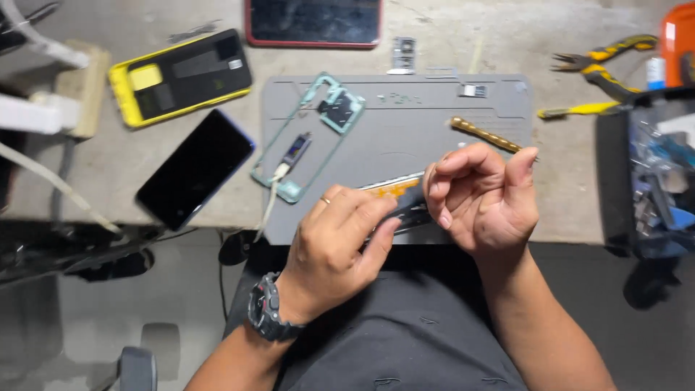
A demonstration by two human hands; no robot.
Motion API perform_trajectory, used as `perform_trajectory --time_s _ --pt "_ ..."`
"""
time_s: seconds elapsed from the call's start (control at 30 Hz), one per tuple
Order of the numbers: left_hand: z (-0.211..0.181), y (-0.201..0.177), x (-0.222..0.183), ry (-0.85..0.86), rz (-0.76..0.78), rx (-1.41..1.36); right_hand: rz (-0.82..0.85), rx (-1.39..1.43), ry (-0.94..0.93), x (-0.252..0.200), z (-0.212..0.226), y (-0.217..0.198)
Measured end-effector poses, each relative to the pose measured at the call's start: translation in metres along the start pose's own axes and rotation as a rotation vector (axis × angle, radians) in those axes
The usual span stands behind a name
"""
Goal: The person works on a disassembled smartphone placed on their lap, using a multimeter to test the internal circuit board. They then handle the phone's glass screen assembly and use a metal spudger to manipulate components on the motherboard.
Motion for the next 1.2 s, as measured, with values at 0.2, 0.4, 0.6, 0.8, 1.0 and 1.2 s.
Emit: perform_trajectory --time_s 0.2,0.4,0.6,0.8,1.0,1.2 --pt "0.003 0.043 0.008 0.059 0.160 0.066 -0.449 -0.472 -0.170 -0.043 0.064 -0.061" --pt "0.018 0.070 0.006 0.033 0.225 0.156 -0.568 -1.169 -0.074 -0.061 0.088 -0.075" --pt "0.024 0.077 0.004 -0.014 0.254 0.139 -0.108 -1.795 -0.329 -0.043 0.084 -0.035" --pt "0.026 0.072 0.006 -0.052 0.285 0.050 -0.076 -1.856 -0.326 -0.041 0.073 -0.042" --pt "0.029 0.073 0.005 -0.050 0.282 0.000 -0.369 -1.293 -0.105 -0.059 0.069 -0.051" --pt "0.024 0.062 0.015 -0.048 0.317 -0.112 -0.372 -0.550 0.009 -0.077 0.036 -0.063"
Point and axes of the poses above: each hand's wrist, its own x-axis towards the middle knuckle, its own y-axis out of the palm, z = x × y, the point moved 5 cm from there along x, towards the middle knuckle, and after that the axes turned 1 degree about -z, right-handed, at the moved point
